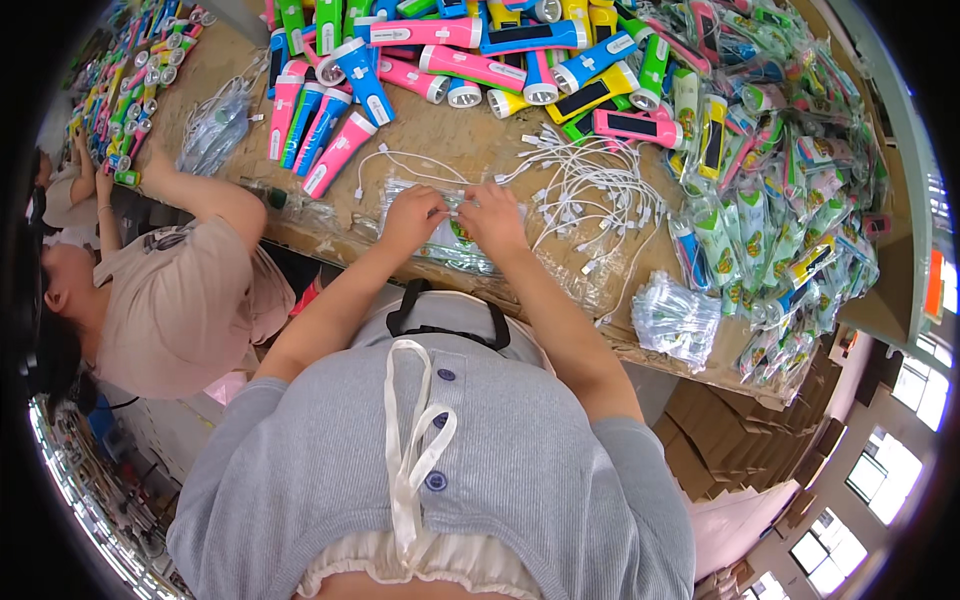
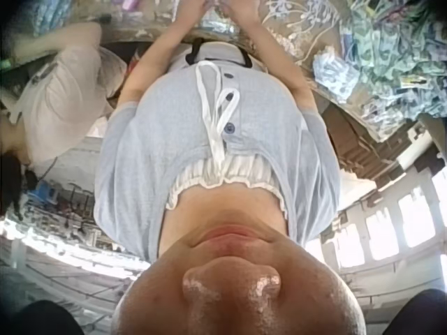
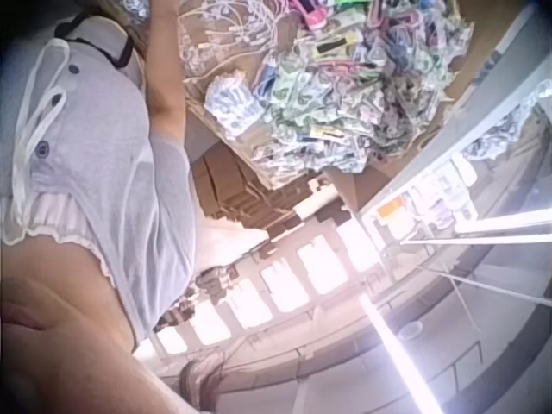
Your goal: The person packs colorful microphone-shaped flashlights into individual plastic bags by hand at a factory workstation.
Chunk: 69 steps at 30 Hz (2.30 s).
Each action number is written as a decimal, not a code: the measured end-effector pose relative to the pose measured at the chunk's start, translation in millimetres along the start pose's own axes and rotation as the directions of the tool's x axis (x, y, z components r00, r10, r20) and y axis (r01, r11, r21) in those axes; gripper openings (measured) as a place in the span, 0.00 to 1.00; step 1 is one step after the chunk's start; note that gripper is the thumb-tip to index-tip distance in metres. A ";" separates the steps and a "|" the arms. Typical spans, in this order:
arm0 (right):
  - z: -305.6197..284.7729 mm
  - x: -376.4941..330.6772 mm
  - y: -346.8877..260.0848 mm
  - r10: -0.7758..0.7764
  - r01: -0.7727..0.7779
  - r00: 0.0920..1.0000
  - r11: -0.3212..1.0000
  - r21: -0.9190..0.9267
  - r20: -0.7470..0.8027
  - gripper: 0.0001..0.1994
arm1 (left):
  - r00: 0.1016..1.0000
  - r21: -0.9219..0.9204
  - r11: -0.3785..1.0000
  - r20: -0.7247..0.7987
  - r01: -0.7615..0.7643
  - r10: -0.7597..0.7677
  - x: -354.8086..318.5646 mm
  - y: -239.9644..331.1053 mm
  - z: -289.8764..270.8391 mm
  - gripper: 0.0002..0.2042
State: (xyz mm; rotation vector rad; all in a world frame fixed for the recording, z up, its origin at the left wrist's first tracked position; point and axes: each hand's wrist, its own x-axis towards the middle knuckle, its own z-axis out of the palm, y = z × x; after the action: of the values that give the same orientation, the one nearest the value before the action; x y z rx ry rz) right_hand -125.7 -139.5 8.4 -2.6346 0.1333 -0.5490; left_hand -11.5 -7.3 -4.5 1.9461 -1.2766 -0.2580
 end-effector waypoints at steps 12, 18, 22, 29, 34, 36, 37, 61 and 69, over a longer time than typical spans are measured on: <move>-59.3 -31.4 0.3 0.169 -0.144 0.978 0.970 -0.195 0.119 0.03 | 0.997 0.124 0.990 0.045 -0.062 0.057 -10.1 -15.3 -9.2 0.03; -40.9 -2.4 -28.9 0.231 -0.257 0.911 0.966 0.034 0.341 0.06 | 0.964 0.167 0.952 0.112 -0.257 0.241 -9.5 22.2 3.3 0.03; -41.0 15.3 -26.6 0.289 -0.408 0.814 0.902 0.142 0.504 0.07 | 0.966 0.171 0.953 0.102 -0.252 0.237 -12.8 14.6 2.4 0.04; -32.7 13.2 -27.1 0.244 -0.212 0.821 0.970 -0.121 0.516 0.07 | 0.958 0.237 0.929 0.104 -0.283 0.266 -7.4 13.9 3.7 0.03; -7.9 -8.8 -4.0 0.408 -0.530 0.832 0.785 0.322 0.376 0.05 | 0.931 0.214 0.906 0.089 -0.366 0.355 -14.9 17.2 -3.7 0.04; -10.9 -4.4 -9.3 0.441 -0.578 0.794 0.762 0.293 0.419 0.06 | 0.951 0.271 0.919 0.198 -0.287 0.239 -19.1 19.5 -2.8 0.04; -11.5 0.4 -9.6 0.450 -0.607 0.762 0.747 0.273 0.465 0.07 | 0.942 0.255 0.915 0.213 -0.311 0.261 -16.4 22.2 -8.0 0.04; -34.0 150.3 3.5 0.526 -0.567 0.817 0.808 0.162 0.238 0.35 | 0.804 0.218 0.823 0.194 0.524 -0.563 -43.9 32.0 -75.6 0.20; -1.1 12.7 -71.1 0.179 -0.250 0.956 0.913 0.322 0.233 0.28 | 0.783 -0.306 0.737 0.052 0.603 -0.619 -31.7 9.7 -81.3 0.06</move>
State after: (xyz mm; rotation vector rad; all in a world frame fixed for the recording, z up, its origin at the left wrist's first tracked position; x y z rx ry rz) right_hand -114.2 -78.5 45.2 -2.2730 0.2387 -0.2073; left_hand 11.3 57.9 49.8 2.0175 -0.4685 -0.6874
